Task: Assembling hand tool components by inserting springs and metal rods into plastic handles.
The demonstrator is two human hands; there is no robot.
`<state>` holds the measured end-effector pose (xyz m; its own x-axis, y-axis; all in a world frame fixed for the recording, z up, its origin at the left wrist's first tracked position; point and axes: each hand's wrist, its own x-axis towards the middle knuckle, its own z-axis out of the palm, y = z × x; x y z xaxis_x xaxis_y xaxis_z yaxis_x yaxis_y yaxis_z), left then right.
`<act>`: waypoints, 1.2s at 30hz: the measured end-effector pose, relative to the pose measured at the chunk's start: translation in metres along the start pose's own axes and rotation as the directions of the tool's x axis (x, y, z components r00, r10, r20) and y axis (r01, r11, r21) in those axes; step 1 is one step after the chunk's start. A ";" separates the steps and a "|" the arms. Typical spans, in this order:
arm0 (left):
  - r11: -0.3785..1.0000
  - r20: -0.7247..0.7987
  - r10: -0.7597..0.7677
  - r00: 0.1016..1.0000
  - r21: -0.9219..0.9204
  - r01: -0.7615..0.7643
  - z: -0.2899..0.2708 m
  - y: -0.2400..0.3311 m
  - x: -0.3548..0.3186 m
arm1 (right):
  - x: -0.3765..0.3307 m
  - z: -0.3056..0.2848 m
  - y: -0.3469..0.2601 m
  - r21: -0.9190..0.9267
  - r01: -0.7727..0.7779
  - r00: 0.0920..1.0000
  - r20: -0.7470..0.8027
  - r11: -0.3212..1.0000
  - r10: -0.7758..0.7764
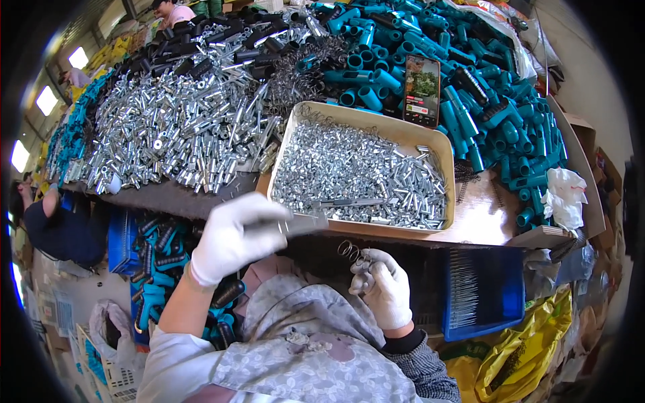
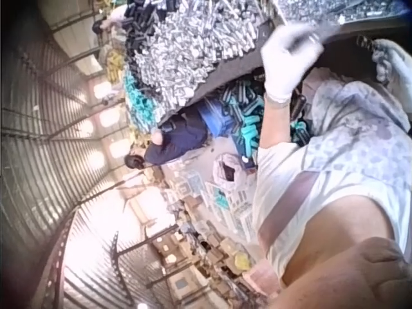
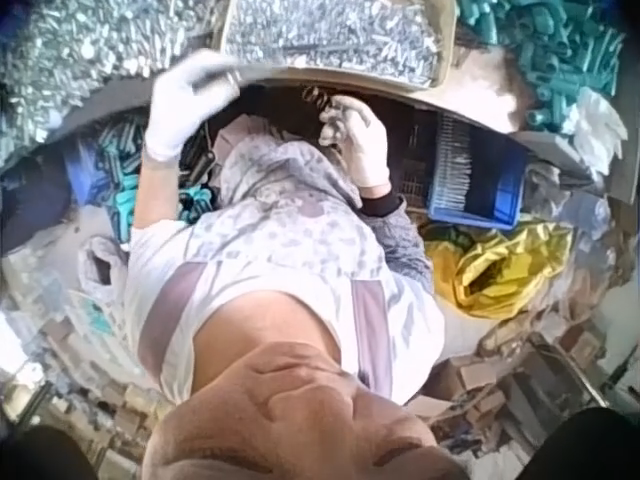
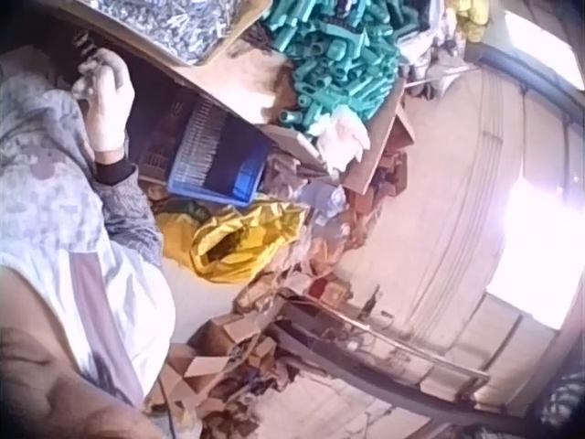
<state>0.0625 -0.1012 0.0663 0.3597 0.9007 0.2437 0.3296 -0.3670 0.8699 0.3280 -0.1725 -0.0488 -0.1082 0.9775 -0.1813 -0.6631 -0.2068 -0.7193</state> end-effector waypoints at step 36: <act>0.985 0.299 -0.078 0.951 0.172 0.027 0.126 -0.046 -0.057 | -0.064 -0.255 -0.095 -0.971 -0.189 0.798 -0.066 -0.145 -0.599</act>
<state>0.1374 -0.1650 -0.0415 0.5777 0.8155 0.0352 0.4844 -0.3773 0.7893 0.5862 -0.2263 -0.1399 0.3598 0.9010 0.2423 0.8357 -0.1958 -0.5131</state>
